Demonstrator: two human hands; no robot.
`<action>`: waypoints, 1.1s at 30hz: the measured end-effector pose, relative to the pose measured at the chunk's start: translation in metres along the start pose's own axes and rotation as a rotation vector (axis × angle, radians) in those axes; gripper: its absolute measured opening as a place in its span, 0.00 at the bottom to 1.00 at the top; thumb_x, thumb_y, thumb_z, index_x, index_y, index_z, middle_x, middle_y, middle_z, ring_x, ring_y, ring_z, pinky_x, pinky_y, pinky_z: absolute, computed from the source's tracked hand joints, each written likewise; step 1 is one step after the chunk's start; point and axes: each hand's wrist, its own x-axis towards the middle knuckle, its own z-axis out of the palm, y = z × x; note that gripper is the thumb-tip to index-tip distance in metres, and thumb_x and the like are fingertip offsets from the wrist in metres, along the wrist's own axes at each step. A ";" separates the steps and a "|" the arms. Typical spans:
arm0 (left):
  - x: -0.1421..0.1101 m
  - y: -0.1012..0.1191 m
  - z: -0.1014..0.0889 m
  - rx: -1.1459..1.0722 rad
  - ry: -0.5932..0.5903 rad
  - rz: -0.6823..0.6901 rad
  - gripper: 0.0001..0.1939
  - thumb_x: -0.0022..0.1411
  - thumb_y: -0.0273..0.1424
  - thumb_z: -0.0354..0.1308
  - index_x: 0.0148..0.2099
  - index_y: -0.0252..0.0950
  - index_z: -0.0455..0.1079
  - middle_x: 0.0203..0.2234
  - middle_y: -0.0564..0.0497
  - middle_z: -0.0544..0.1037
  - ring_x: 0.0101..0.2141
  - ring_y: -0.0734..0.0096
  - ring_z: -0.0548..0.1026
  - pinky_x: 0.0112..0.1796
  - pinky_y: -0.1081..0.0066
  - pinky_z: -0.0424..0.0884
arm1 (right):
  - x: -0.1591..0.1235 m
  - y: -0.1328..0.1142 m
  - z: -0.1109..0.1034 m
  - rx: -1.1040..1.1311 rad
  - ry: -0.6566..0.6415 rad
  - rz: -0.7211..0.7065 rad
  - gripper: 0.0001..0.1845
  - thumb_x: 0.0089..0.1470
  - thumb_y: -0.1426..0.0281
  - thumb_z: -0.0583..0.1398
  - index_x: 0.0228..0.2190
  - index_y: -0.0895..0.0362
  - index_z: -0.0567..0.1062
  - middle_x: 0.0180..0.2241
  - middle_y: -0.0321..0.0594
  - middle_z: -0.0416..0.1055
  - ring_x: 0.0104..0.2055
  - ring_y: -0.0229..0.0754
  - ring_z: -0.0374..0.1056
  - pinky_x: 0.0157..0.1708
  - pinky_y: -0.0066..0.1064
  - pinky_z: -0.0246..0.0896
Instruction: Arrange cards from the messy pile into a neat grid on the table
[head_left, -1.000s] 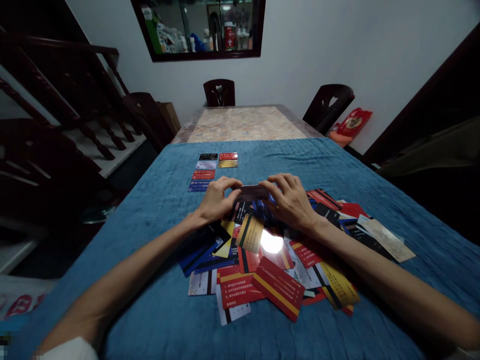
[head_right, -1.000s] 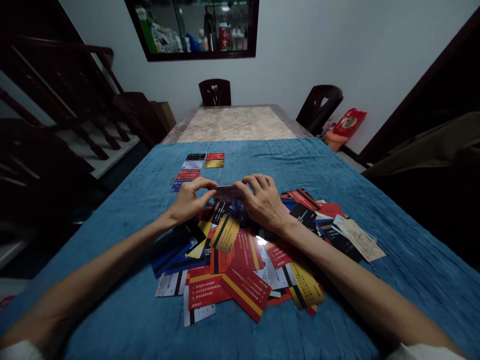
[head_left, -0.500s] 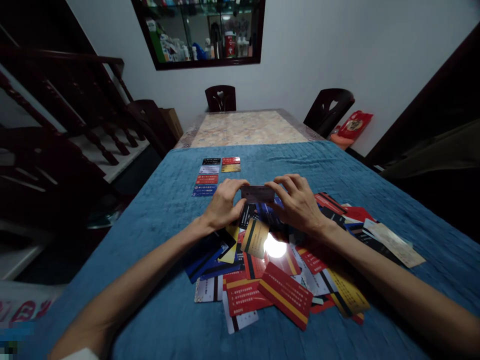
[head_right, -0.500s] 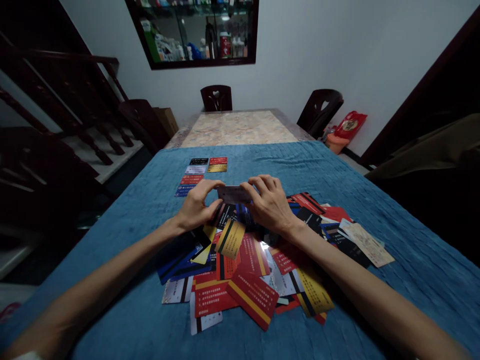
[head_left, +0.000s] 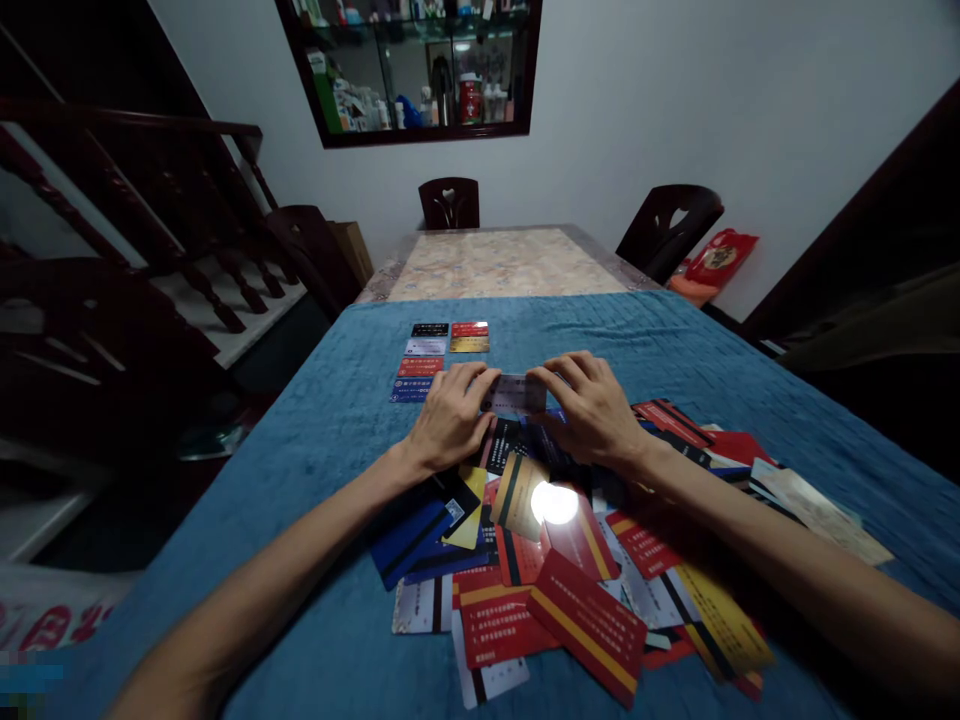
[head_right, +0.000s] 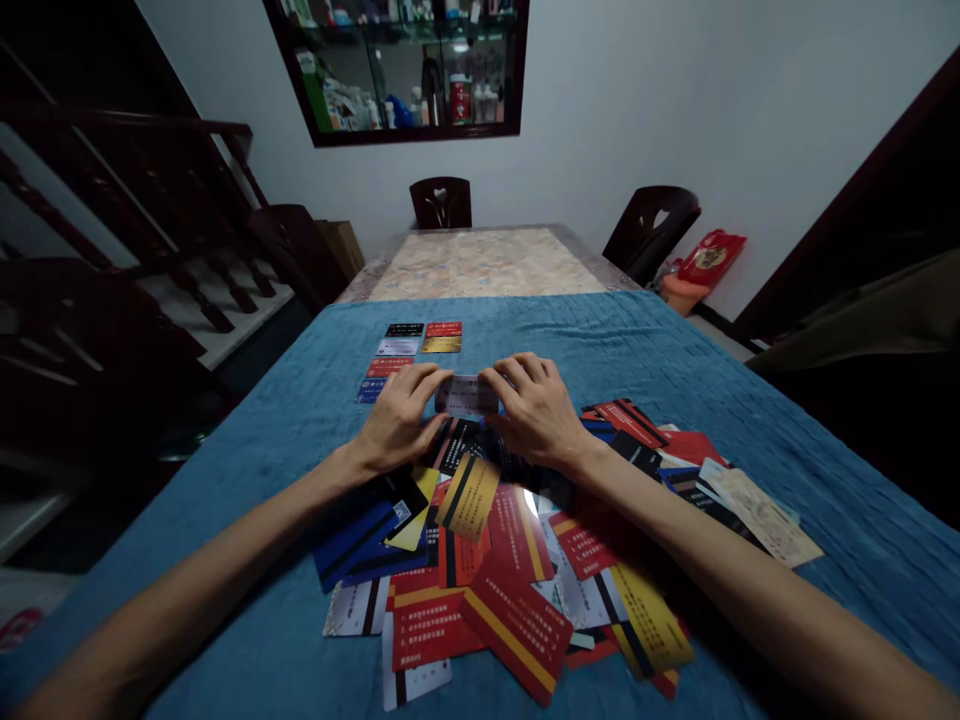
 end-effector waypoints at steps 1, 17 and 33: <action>0.000 -0.001 0.000 0.010 -0.005 -0.004 0.24 0.62 0.27 0.55 0.60 0.31 0.63 0.54 0.36 0.70 0.54 0.49 0.68 0.53 0.52 0.67 | 0.002 0.001 0.001 0.006 -0.009 0.001 0.20 0.60 0.62 0.56 0.50 0.59 0.71 0.45 0.51 0.71 0.47 0.54 0.58 0.42 0.43 0.52; 0.011 -0.062 -0.020 0.079 -0.135 -0.063 0.25 0.58 0.28 0.60 0.59 0.34 0.66 0.52 0.37 0.71 0.54 0.47 0.67 0.51 0.50 0.68 | 0.056 0.007 0.044 0.133 -0.203 0.010 0.27 0.55 0.59 0.64 0.54 0.57 0.71 0.49 0.53 0.68 0.49 0.54 0.57 0.42 0.41 0.57; 0.044 -0.171 -0.011 0.166 -0.308 -0.223 0.22 0.55 0.31 0.58 0.53 0.33 0.71 0.48 0.40 0.74 0.48 0.51 0.70 0.50 0.57 0.68 | 0.155 0.013 0.117 0.217 -0.462 0.127 0.27 0.56 0.61 0.62 0.55 0.57 0.72 0.54 0.53 0.68 0.53 0.57 0.58 0.44 0.42 0.59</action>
